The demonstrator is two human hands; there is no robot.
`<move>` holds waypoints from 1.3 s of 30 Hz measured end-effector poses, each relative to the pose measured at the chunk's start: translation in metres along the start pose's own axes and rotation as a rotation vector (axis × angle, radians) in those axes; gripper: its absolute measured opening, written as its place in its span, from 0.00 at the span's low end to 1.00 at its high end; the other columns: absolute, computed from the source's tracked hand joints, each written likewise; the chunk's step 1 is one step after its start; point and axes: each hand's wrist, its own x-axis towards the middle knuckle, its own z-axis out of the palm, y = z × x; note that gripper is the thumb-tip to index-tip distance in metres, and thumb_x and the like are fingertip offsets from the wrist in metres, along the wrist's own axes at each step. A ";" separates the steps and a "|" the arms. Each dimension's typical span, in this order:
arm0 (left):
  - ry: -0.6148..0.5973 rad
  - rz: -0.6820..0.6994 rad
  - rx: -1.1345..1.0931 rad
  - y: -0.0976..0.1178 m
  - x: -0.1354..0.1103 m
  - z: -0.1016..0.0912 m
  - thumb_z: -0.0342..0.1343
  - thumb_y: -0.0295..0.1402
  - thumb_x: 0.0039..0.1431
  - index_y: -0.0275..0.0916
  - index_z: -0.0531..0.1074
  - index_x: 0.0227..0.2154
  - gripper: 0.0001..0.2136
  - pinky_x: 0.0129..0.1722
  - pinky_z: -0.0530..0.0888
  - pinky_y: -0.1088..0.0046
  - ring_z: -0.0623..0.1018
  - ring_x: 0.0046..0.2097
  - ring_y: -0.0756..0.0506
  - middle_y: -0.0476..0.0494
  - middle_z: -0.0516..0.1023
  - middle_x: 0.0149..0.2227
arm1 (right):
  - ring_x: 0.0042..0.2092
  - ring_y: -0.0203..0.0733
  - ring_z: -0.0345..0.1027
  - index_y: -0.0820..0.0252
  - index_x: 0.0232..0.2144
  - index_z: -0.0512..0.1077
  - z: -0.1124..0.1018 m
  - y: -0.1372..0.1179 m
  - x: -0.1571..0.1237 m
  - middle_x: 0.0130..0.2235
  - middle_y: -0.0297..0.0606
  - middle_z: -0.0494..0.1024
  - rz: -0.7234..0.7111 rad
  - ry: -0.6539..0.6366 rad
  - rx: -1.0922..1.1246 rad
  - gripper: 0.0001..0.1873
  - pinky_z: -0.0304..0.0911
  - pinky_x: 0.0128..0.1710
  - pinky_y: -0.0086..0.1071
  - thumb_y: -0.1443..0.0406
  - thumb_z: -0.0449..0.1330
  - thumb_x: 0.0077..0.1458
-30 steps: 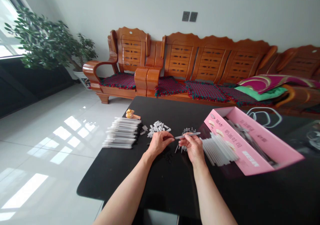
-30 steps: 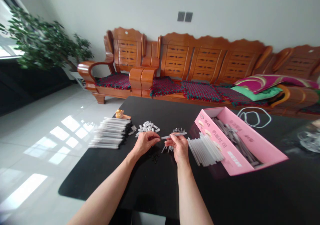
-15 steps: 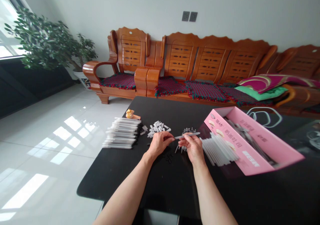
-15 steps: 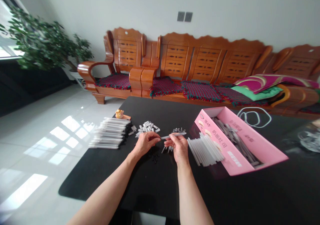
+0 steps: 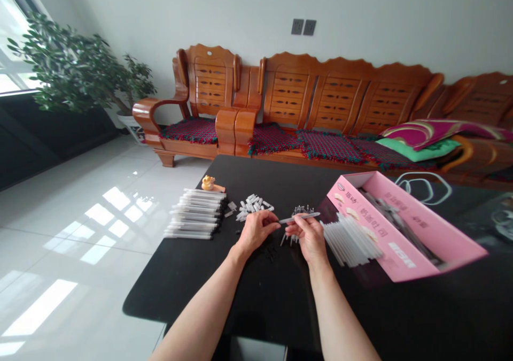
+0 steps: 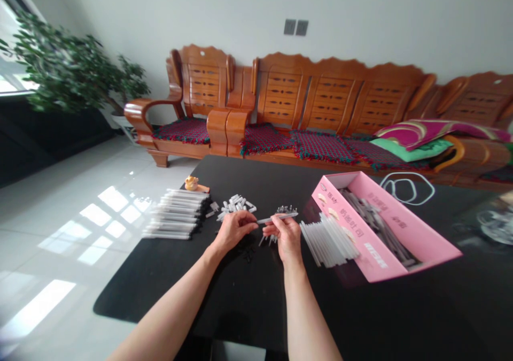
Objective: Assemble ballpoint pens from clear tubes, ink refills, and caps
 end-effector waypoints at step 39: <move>-0.006 0.026 0.006 -0.001 0.000 -0.001 0.61 0.38 0.55 0.36 0.77 0.39 0.12 0.26 0.63 0.78 0.68 0.26 0.52 0.50 0.76 0.27 | 0.22 0.40 0.76 0.63 0.32 0.74 0.000 -0.001 0.000 0.25 0.38 0.81 0.001 -0.003 -0.015 0.13 0.73 0.21 0.29 0.61 0.71 0.45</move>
